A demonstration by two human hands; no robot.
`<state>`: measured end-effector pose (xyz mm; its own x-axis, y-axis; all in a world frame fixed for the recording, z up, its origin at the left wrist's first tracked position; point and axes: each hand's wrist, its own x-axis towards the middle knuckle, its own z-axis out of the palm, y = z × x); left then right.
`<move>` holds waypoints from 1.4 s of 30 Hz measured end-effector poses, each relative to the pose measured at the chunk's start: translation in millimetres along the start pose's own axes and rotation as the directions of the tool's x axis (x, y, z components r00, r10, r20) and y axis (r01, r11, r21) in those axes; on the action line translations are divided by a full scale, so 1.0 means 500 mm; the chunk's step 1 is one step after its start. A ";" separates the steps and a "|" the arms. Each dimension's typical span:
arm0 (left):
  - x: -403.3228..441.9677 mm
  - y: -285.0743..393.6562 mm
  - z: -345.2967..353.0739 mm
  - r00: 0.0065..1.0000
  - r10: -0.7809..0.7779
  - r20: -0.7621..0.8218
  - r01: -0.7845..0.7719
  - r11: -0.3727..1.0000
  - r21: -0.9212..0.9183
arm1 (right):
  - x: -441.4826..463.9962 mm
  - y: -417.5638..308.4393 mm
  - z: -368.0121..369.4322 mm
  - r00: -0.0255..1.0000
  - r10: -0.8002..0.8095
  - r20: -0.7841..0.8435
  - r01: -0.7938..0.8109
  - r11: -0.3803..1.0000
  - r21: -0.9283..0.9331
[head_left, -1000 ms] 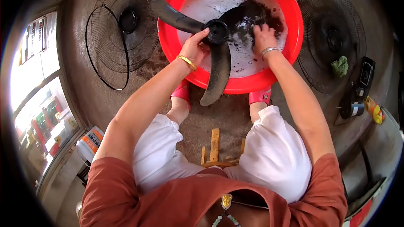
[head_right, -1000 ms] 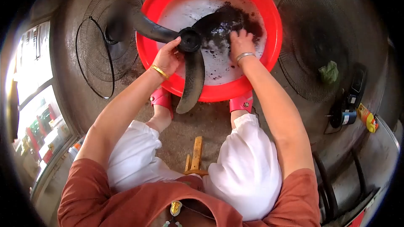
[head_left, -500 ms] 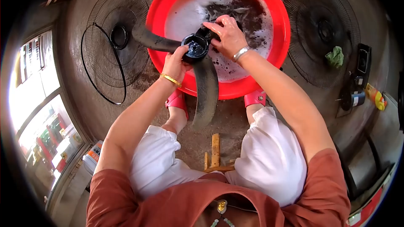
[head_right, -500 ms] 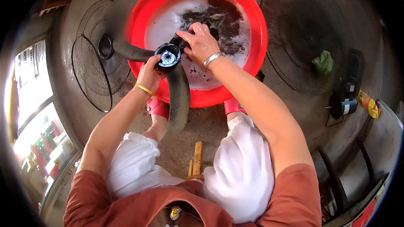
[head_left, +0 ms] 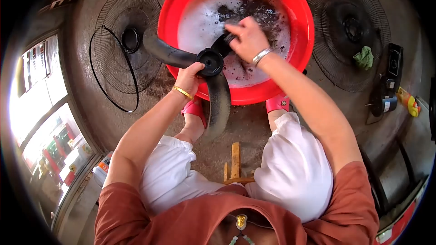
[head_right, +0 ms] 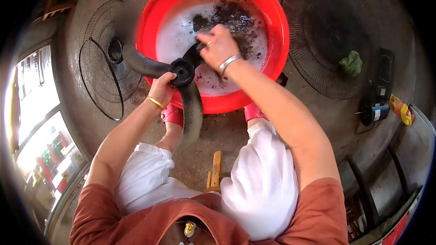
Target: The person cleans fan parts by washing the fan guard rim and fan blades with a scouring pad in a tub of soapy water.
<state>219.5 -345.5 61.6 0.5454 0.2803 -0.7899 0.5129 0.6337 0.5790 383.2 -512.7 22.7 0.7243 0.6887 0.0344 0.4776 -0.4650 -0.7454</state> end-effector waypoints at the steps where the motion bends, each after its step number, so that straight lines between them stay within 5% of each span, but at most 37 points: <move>1: 0.000 0.005 0.011 1.000 -0.023 -0.015 0.023 1.000 -0.012 | -0.014 -0.019 0.016 0.999 -0.027 -0.038 0.028 0.999 0.028; 4: 0.010 0.002 -0.003 0.995 -0.093 -0.040 0.090 0.993 -0.073 | -0.010 0.011 0.019 0.998 -0.002 0.061 0.013 0.984 -0.179; 8: -0.016 0.009 -0.040 0.993 -0.115 -0.005 0.114 0.993 -0.037 | 0.015 0.093 -0.017 0.947 0.249 0.203 -0.110 0.844 -0.524; 11: -0.039 0.045 -0.084 0.987 -0.150 0.058 0.151 0.988 -0.012 | 0.028 0.135 -0.046 0.853 0.460 0.246 -0.267 0.790 -0.552; 12: -0.049 0.052 -0.084 0.992 -0.114 0.061 0.117 0.992 -0.039 | 0.008 0.137 -0.057 0.930 0.363 0.061 -0.292 0.830 -0.476; 14: -0.071 0.070 -0.075 0.996 -0.068 0.058 0.072 0.995 -0.068 | 0.012 0.143 -0.095 0.898 0.439 -0.021 -0.431 0.870 -0.240; 15: -0.085 0.084 -0.067 0.997 -0.059 0.053 0.063 0.995 -0.072 | 0.011 0.168 -0.092 0.913 0.366 -0.181 -0.393 0.908 -0.144; 18: -0.105 0.098 -0.048 0.997 -0.061 0.048 0.065 0.994 -0.084 | 0.029 0.117 -0.153 0.911 0.336 -0.238 -0.291 0.935 0.203; 19: -0.102 0.097 -0.058 0.993 -0.080 0.086 0.087 0.993 -0.076 | 0.035 0.091 -0.160 0.937 0.217 -0.274 -0.161 0.964 0.212; 21: -0.099 0.092 -0.051 0.988 -0.090 0.122 0.102 0.991 -0.088 | 0.048 0.015 -0.167 0.937 -0.205 -0.283 0.213 0.977 0.001; 22: -0.100 0.091 -0.035 0.990 -0.081 0.120 0.094 0.990 -0.108 | 0.053 -0.025 -0.147 0.854 -0.327 -0.403 0.341 0.939 -0.040; 24: -0.095 0.084 -0.023 0.995 -0.054 0.089 0.065 0.990 -0.129 | 0.040 -0.040 -0.087 0.800 -0.416 -0.432 0.386 0.909 -0.159; 26: -0.081 0.072 -0.024 0.999 -0.017 0.030 0.021 0.992 -0.128 | 0.036 0.013 -0.075 0.971 -0.179 -0.160 0.162 0.980 -0.115; 27: -0.082 0.064 -0.024 1.000 -0.020 -0.006 0.019 0.991 -0.134 | 0.038 0.021 -0.094 0.951 -0.216 -0.222 0.167 0.961 -0.219; 28: -0.089 0.062 -0.017 0.999 -0.039 0.001 0.038 0.993 -0.109 | 0.034 0.061 -0.081 0.996 0.050 -0.072 -0.068 0.957 -0.281; 31: -0.083 0.038 -0.033 0.995 -0.063 0.072 0.067 0.996 -0.053 | 0.014 0.102 -0.061 0.983 0.172 -0.063 -0.183 0.938 -0.296; 37: -0.086 0.044 0.018 0.999 -0.034 -0.020 0.030 0.988 -0.153 | -0.018 -0.010 0.001 0.976 -0.079 -0.202 0.100 0.990 0.098; 42: -0.106 0.066 0.032 0.998 -0.054 -0.023 0.050 0.987 -0.154 | 0.000 0.123 -0.034 0.945 0.249 -0.212 -0.284 0.945 -0.159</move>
<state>218.2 -350.6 125.7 0.5016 0.2616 -0.8246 0.4314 0.7505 0.5006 420.8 -550.4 -11.8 0.9087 0.4174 -0.0116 0.3248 -0.7240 -0.6086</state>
